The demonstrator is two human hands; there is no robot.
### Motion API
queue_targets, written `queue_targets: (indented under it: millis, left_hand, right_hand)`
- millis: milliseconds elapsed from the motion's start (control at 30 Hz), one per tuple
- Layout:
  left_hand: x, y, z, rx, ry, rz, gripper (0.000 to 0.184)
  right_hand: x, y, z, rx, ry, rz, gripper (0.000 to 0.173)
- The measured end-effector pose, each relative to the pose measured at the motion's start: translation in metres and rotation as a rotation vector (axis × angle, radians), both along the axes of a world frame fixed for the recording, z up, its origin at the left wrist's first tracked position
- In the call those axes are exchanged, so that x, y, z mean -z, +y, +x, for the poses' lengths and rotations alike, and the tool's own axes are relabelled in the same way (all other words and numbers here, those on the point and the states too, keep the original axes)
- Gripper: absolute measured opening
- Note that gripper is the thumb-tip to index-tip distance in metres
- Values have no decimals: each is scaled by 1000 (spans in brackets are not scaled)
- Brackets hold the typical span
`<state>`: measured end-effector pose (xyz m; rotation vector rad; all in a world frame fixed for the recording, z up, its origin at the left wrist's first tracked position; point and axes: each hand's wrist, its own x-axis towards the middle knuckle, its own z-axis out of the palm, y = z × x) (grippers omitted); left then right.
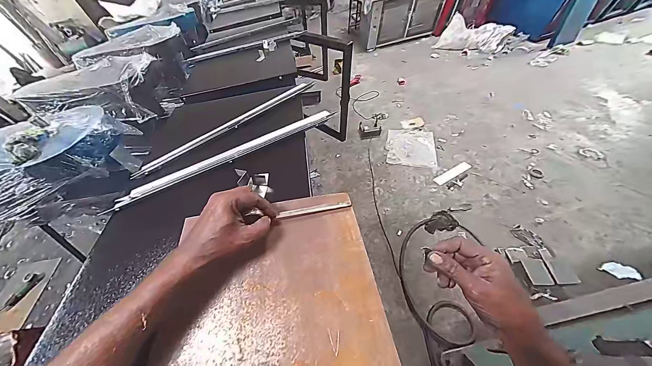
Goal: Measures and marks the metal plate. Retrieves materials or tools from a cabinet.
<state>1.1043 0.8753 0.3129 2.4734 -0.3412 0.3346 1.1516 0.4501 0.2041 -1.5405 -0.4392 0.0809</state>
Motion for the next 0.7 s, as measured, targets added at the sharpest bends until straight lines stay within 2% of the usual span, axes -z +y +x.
queue_targets:
  millis: [267, 433, 567, 700]
  left_hand:
    - [-1, -4, 0, 13, 12, 30, 11]
    - [7, -6, -1, 13, -58, 65, 11]
    - [11, -5, -2, 44, -113, 91, 13]
    - [14, -4, -2, 48, -111, 105, 16]
  right_hand:
    - [-45, 26, 33, -137, -155, -108, 18]
    - [-93, 62, 64, -219, -330, -378, 23]
    - [-128, 106, 81, -345, -527, -566, 13]
    - [-139, 140, 96, -463, -684, -752, 7]
